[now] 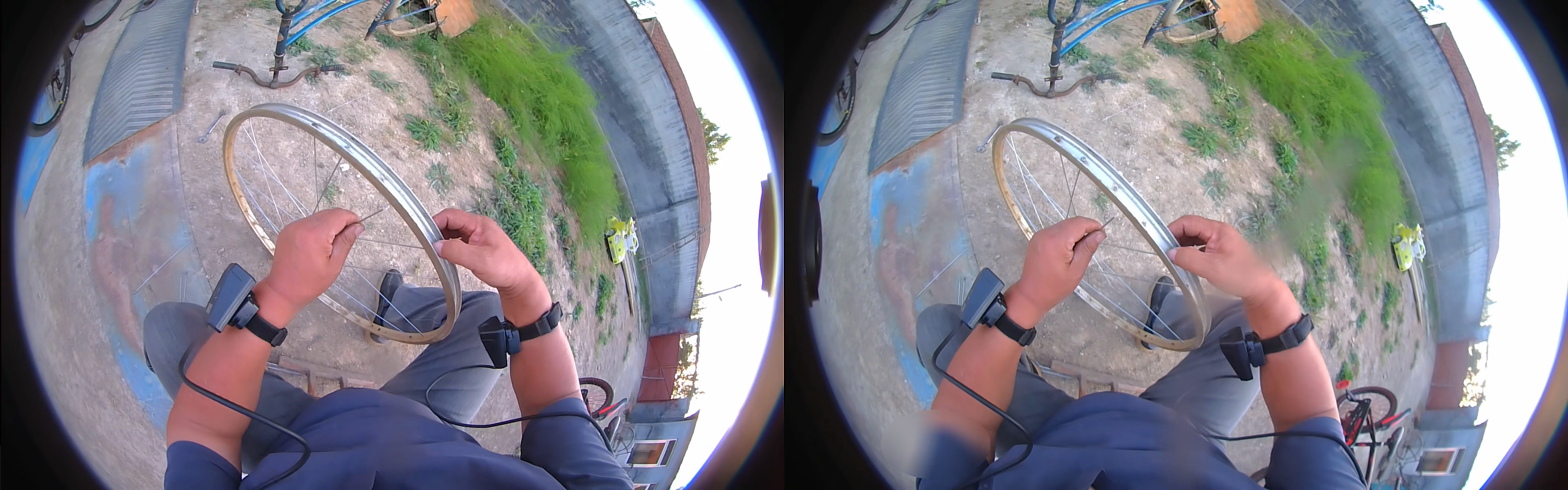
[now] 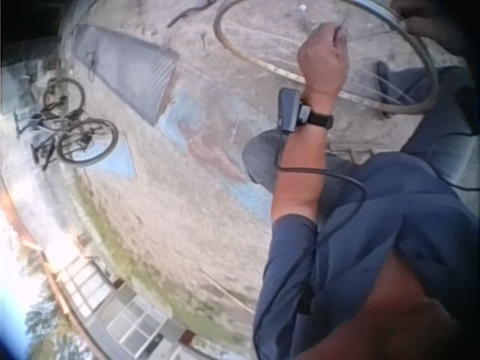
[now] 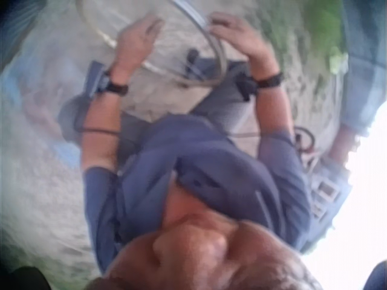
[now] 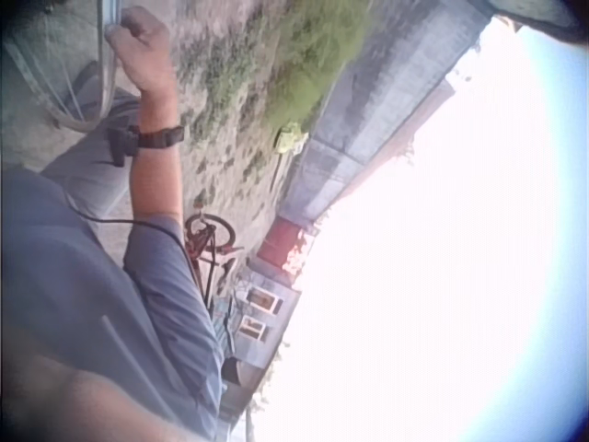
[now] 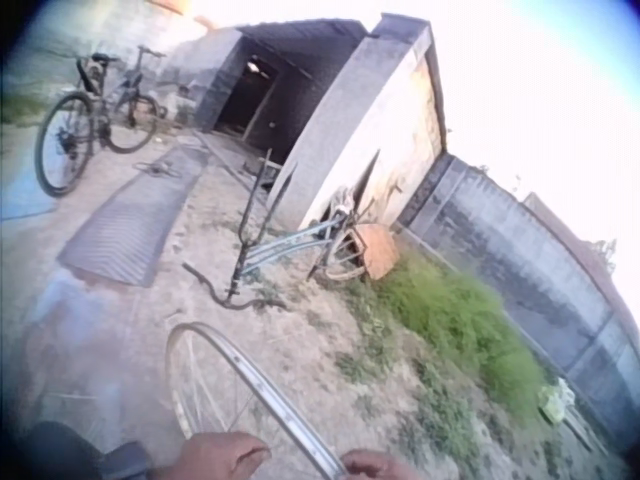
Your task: The person laces a bicycle wheel by inserting spokes through the hub and rim, threading them through existing spokes, and securing them with nipples. The person rotates the wheel to access different spoke holes and continues adding spokes one at a time.
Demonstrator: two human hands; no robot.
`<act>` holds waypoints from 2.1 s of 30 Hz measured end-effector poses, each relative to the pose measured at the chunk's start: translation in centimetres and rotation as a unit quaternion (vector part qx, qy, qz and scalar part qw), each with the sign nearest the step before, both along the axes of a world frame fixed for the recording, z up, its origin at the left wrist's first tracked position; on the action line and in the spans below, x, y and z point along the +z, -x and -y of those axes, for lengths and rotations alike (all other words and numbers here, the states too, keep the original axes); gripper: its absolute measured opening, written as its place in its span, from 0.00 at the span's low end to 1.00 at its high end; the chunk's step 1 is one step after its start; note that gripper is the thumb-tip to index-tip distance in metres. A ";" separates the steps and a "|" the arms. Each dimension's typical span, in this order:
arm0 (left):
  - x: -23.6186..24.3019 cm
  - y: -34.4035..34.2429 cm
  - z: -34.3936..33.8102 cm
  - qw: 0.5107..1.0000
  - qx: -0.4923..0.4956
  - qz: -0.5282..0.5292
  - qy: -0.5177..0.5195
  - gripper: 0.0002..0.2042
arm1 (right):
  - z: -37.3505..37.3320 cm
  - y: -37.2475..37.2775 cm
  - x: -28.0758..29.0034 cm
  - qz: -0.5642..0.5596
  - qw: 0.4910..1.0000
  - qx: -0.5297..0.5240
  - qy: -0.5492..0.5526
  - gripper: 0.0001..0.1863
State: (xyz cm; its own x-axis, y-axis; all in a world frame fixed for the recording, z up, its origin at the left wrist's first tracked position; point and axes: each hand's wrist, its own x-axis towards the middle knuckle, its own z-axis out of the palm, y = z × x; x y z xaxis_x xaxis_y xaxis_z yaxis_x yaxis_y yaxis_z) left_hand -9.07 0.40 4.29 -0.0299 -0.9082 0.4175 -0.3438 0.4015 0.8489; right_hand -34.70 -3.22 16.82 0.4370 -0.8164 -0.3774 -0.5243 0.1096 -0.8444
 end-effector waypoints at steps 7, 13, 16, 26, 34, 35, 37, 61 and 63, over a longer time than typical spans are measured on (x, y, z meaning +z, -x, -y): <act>-0.2 0.8 -1.2 1.000 -0.022 -0.007 0.011 0.06 | 0.9 -2.4 1.1 0.077 0.996 0.030 -0.044 0.15; -0.1 0.6 -1.8 1.000 0.005 -0.012 0.026 0.05 | 1.4 -3.4 1.6 0.031 0.995 0.077 -0.053 0.18; 0.0 -0.2 -2.4 1.000 -0.022 -0.002 0.014 0.04 | 0.7 -3.7 1.4 0.052 0.992 0.101 -0.063 0.19; 0.0 -1.2 -3.8 0.999 -0.047 0.008 0.022 0.04 | 0.6 -5.5 1.2 0.033 0.983 0.183 -0.002 0.15; -0.6 -0.6 -3.9 0.997 -0.053 -0.010 0.047 0.05 | 1.9 -7.9 1.2 -0.011 0.990 0.138 0.011 0.13; -0.6 -0.5 -3.9 0.998 -0.051 -0.004 0.047 0.05 | 2.1 -8.3 1.2 -0.057 0.987 0.150 0.034 0.13; -0.7 -0.5 -3.9 0.998 -0.051 0.005 0.044 0.05 | 2.2 -8.7 1.5 -0.084 0.977 0.167 0.097 0.15; -2.2 -0.9 -3.0 0.995 -0.007 0.078 0.054 0.05 | -0.5 -7.2 -2.5 -0.040 0.985 0.030 0.165 0.14; -2.6 -0.7 -3.3 0.995 -0.016 0.090 0.050 0.05 | -0.2 -7.3 -2.1 -0.082 0.984 0.038 0.152 0.17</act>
